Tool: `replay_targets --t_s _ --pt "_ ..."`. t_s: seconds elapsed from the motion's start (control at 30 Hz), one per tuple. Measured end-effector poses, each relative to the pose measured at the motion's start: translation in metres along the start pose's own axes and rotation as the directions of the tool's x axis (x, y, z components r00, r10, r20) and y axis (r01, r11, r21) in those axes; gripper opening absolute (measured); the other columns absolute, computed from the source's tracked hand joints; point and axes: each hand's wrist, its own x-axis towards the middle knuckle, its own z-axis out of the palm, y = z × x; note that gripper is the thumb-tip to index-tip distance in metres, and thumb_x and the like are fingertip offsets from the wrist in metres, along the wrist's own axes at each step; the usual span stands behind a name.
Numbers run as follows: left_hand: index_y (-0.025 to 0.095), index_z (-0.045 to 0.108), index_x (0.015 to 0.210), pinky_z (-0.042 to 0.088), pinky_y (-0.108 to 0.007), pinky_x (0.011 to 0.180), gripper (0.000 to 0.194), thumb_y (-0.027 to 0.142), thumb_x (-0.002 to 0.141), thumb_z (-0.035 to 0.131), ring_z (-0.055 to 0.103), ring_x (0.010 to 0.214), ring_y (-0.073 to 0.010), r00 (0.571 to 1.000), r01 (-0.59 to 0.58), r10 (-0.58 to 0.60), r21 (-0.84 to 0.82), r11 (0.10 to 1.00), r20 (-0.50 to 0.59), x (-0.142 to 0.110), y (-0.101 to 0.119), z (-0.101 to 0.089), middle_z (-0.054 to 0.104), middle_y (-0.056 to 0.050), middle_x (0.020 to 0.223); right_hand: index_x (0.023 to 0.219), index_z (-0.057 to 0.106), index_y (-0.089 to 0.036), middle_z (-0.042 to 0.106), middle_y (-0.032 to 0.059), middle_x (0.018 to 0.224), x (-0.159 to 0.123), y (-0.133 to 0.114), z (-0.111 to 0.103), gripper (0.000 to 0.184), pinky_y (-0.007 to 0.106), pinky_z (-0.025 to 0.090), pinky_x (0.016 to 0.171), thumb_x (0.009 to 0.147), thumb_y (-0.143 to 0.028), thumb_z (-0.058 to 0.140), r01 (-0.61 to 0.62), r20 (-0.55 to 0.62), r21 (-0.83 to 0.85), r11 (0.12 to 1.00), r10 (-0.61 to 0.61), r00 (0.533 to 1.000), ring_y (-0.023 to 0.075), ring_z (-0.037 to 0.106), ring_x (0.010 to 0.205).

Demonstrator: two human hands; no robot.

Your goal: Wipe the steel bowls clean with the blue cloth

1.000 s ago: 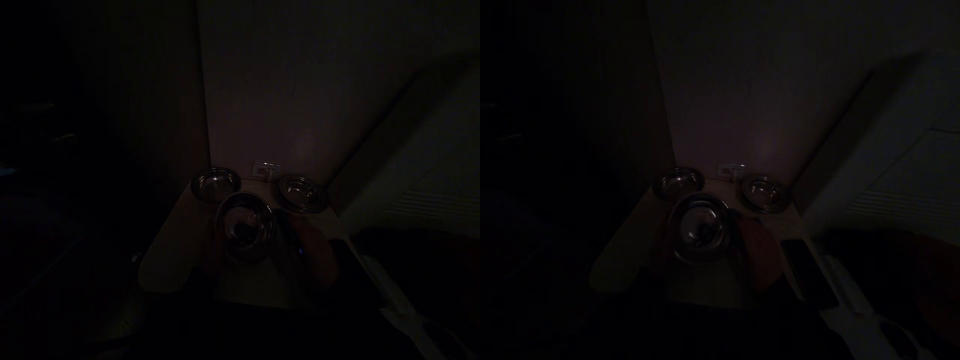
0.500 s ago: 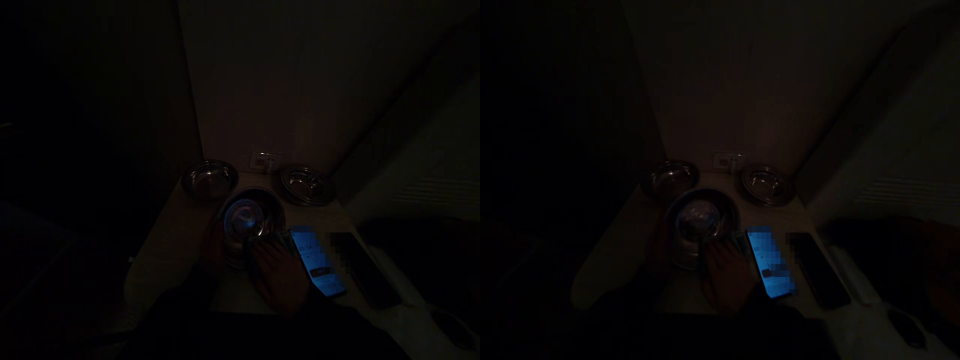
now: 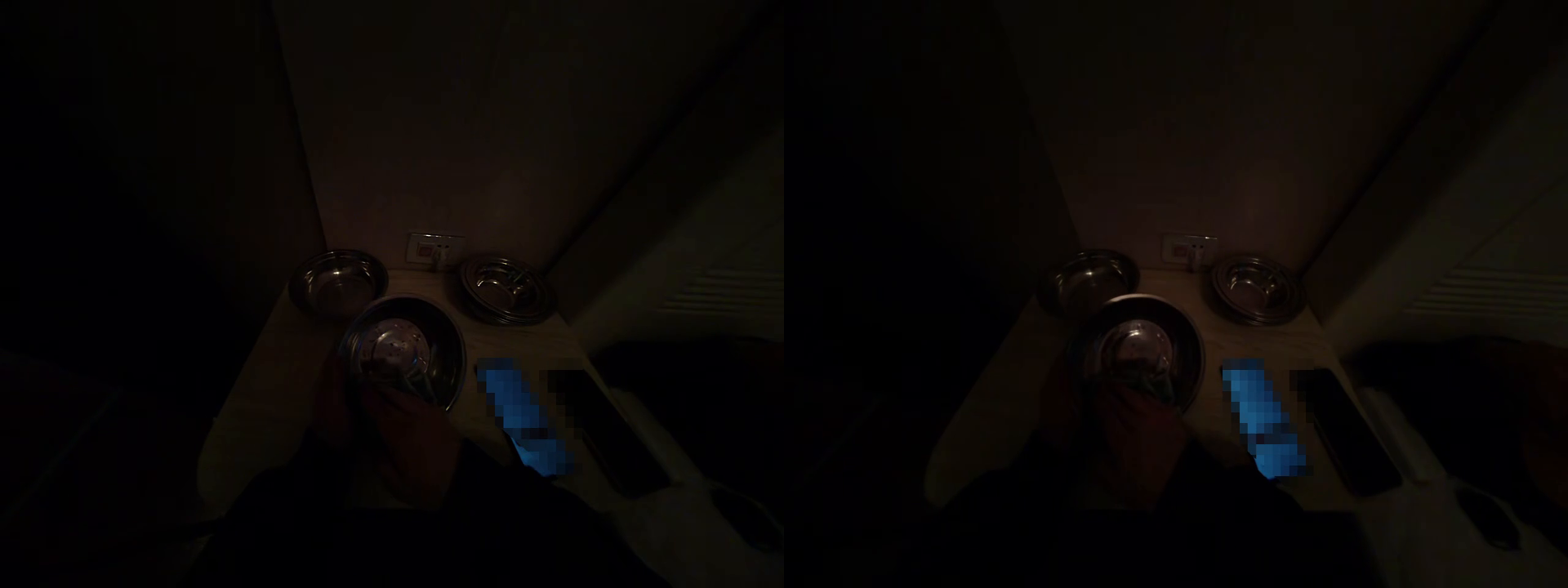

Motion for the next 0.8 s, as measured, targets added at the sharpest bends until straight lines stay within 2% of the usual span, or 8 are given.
replay_targets --t_s 0.17,0.23,0.33,0.47,0.67,0.8 --pt "0.022 0.064 0.117 0.025 -0.039 0.114 0.036 0.029 0.084 0.052 0.046 0.127 -0.0273 0.998 -0.041 0.047 0.125 0.991 -0.043 0.0 0.014 0.0 0.06 -0.005 0.127 0.125 0.054 -0.006 0.059 0.0172 0.127 -0.032 0.026 -0.03 0.053 0.045 0.035 0.105 0.076 -0.024 0.052 0.069 0.152 -0.189 0.98 -0.041 0.988 0.0287 0.051 0.12" --pt "0.021 0.064 0.118 0.03 -0.038 0.112 0.037 0.03 0.087 0.046 0.05 0.123 -0.0256 0.998 -0.044 0.05 0.122 0.992 -0.038 -0.001 0.02 0.004 0.061 -0.005 0.126 0.124 0.055 -0.007 0.06 0.0167 0.125 -0.037 0.028 -0.037 0.053 0.044 0.034 0.105 0.074 -0.024 0.053 0.058 0.177 -0.212 0.976 -0.021 0.984 0.0289 0.052 0.118" --pt "0.018 0.063 0.12 0.038 -0.034 0.106 0.043 0.029 0.092 0.032 0.054 0.119 -0.0221 0.999 -0.044 0.045 0.058 0.997 -0.017 -0.004 0.03 0.01 0.064 -0.005 0.122 0.127 0.053 -0.008 0.058 0.0132 0.13 -0.032 0.019 -0.029 0.055 0.043 0.035 0.105 0.074 -0.024 0.051 0.004 0.134 -0.175 0.985 0.02 0.991 0.0282 0.049 0.121" --pt "0.016 0.063 0.118 0.043 -0.03 0.102 0.042 0.026 0.092 0.032 0.055 0.118 -0.0215 1.0 0.004 -0.004 0.019 1.0 -0.002 -0.005 0.037 0.011 0.063 -0.005 0.124 0.133 0.047 -0.009 0.053 0.0104 0.135 -0.021 0.01 -0.015 0.059 0.041 0.036 0.103 0.076 -0.025 0.05 0.006 0.079 -0.13 0.991 0.004 0.997 0.0263 0.043 0.126" --pt "0.017 0.062 0.121 0.043 -0.032 0.102 0.045 0.034 0.094 0.03 0.056 0.117 -0.0231 0.998 -0.054 0.055 -0.026 0.998 0.028 -0.005 0.035 0.009 0.065 -0.005 0.121 0.122 0.056 -0.007 0.061 0.0156 0.123 -0.034 0.027 -0.035 0.05 0.047 0.037 0.1 0.077 -0.028 0.054 0.07 0.192 -0.264 0.962 -0.019 0.981 0.0303 0.052 0.114" --pt "0.019 0.066 0.115 0.035 -0.036 0.109 0.04 0.037 0.09 0.041 0.053 0.121 -0.0255 0.997 -0.073 0.074 0.05 0.996 -0.012 -0.004 0.037 0.011 0.066 -0.004 0.119 0.126 0.053 -0.006 0.057 0.0156 0.129 -0.032 0.024 -0.031 0.054 0.047 0.037 0.1 0.077 -0.029 0.053 0.048 0.154 -0.271 0.961 -0.006 0.988 0.0307 0.049 0.119"
